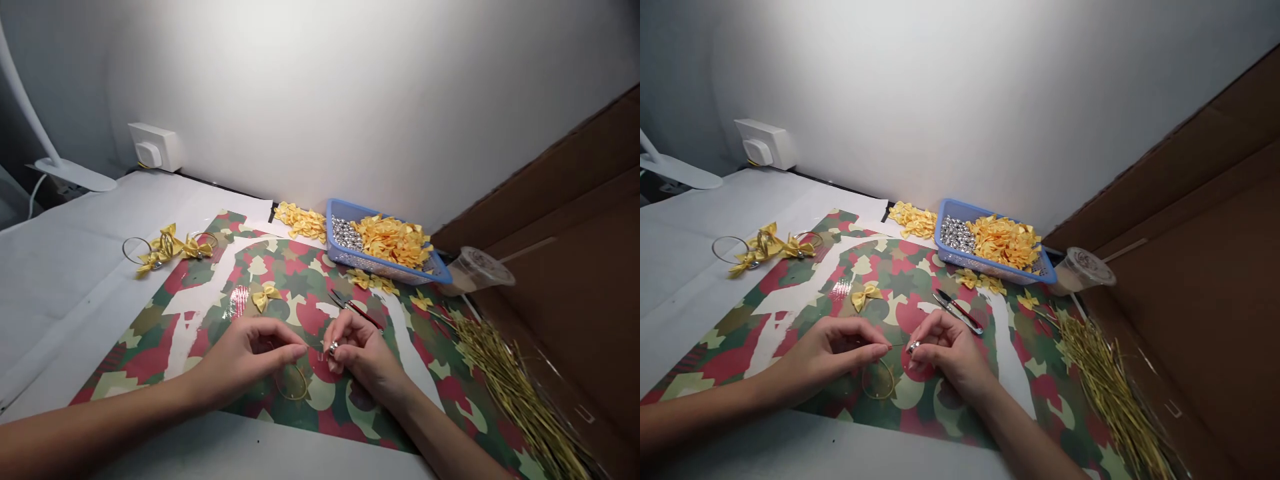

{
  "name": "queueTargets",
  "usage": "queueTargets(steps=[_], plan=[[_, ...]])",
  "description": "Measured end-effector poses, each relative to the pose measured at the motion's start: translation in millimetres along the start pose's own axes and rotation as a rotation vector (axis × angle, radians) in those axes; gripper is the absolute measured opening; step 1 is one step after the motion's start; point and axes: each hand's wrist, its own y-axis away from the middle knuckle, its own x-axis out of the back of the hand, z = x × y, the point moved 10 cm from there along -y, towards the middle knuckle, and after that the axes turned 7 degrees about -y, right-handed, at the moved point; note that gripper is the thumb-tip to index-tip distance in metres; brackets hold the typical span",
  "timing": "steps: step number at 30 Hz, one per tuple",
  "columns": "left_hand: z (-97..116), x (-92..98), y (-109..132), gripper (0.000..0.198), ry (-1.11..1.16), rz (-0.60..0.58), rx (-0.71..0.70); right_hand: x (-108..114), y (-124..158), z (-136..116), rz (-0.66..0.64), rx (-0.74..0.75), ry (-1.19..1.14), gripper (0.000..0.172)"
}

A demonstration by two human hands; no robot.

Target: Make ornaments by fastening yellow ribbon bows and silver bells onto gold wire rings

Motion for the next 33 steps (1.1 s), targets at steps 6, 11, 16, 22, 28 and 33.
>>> queueTargets(steps=[6, 11, 16, 22, 28, 33], plan=[[5, -3.5, 0, 0.016, -0.073, -0.009, -0.024, 1, 6, 6, -0.055, -0.028, -0.030, 0.024], [5, -5.9, 0, 0.017, -0.116, -0.014, -0.049, -7, 8, 9, -0.135, -0.056, -0.056, 0.021], [6, -6.0, 1, 0.017, -0.181, -0.005, -0.090, -9, 10, 9, -0.130, -0.078, -0.062, 0.023], [8, -6.1, 1, 0.018, -0.233, -0.015, -0.116, -7, 11, 12, -0.116, -0.114, -0.013, 0.025], [8, -10.0, 1, 0.018, -0.205, -0.045, -0.117, -14, 10, 13, -0.153, -0.127, 0.017, 0.022], [7, -7.9, -1, 0.018, -0.136, -0.031, -0.087, -17, 9, -5, -0.163, 0.077, 0.071, 0.027]])
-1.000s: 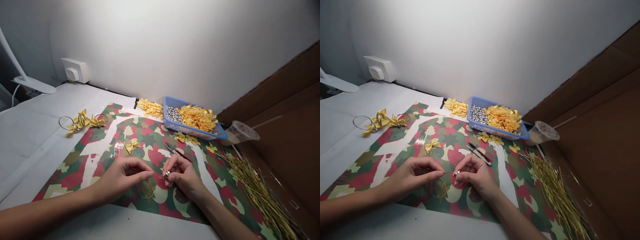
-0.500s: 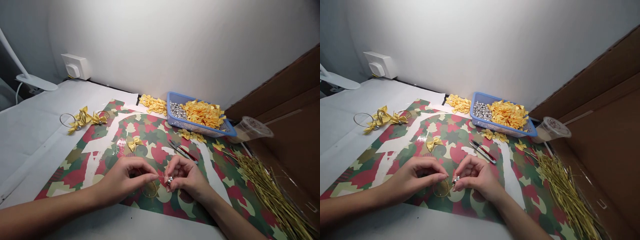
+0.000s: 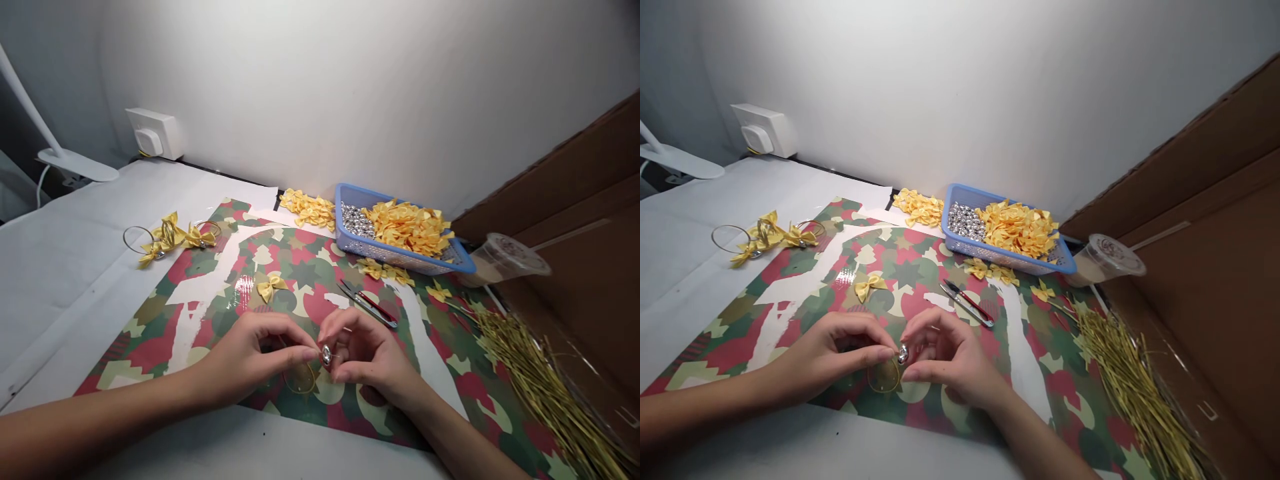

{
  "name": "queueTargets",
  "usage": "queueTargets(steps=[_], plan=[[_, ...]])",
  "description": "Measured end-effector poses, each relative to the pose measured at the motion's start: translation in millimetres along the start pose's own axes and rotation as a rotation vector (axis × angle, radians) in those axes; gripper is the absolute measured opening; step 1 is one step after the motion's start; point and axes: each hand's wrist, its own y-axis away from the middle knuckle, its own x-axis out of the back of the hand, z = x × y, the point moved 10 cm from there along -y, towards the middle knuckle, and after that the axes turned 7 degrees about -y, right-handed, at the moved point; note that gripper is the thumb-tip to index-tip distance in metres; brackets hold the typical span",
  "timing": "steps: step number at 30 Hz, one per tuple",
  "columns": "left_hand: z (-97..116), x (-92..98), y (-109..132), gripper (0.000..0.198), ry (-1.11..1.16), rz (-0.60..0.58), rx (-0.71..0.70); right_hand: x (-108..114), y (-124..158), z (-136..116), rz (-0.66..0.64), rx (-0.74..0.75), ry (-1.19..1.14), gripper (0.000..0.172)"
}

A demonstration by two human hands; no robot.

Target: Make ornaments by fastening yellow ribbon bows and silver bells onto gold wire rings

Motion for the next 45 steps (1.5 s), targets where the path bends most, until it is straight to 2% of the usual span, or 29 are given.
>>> queueTargets(steps=[3, 6, 13, 20, 27, 30, 34, 36, 38, 41, 45], plan=[[-4, 1.7, 0, 0.019, 0.035, 0.011, 0.037, 0, 0, -8, 0.009, 0.092, 0.077, 0.020], [-5, 1.2, 1, 0.020, 0.049, 0.008, 0.040, 0, 1, -10, 0.019, 0.110, 0.144, 0.012], [-3, -1.5, 2, 0.019, 0.026, -0.015, 0.026, 2, 2, -13, 0.070, 0.114, 0.231, 0.006], [4, -4.3, 6, 0.021, -0.029, -0.037, -0.029, -7, 7, -35, 0.080, 0.277, 0.375, 0.003], [24, 23.8, 16, 0.027, -0.134, 0.232, -0.138, -21, 24, -83, 0.147, 0.414, 0.430, 0.006], [25, 36.8, 20, 0.026, -0.141, 0.345, -0.150, -22, 36, -112, 0.231, 0.517, 0.448, 0.007], [19, 55.1, 18, 0.023, -0.128, 0.427, -0.143, -29, 46, -146, 0.315, 0.667, 0.482, 0.009], [20, 72.7, 17, 0.019, -0.253, 0.526, -0.145, -35, 48, -160, 0.361, 0.724, 0.469, 0.011], [19, 86.8, 13, 0.018, -0.425, 0.573, -0.088, -39, 49, -173, 0.436, 0.760, 0.445, 0.015], [18, 91.7, 4, 0.017, -0.607, 0.497, -0.029, -45, 50, -189, 0.539, 0.791, 0.397, 0.019], [23, 75.3, 3, 0.019, -0.809, 0.338, -0.034, -54, 47, -204, 0.516, 0.868, 0.377, 0.022]])
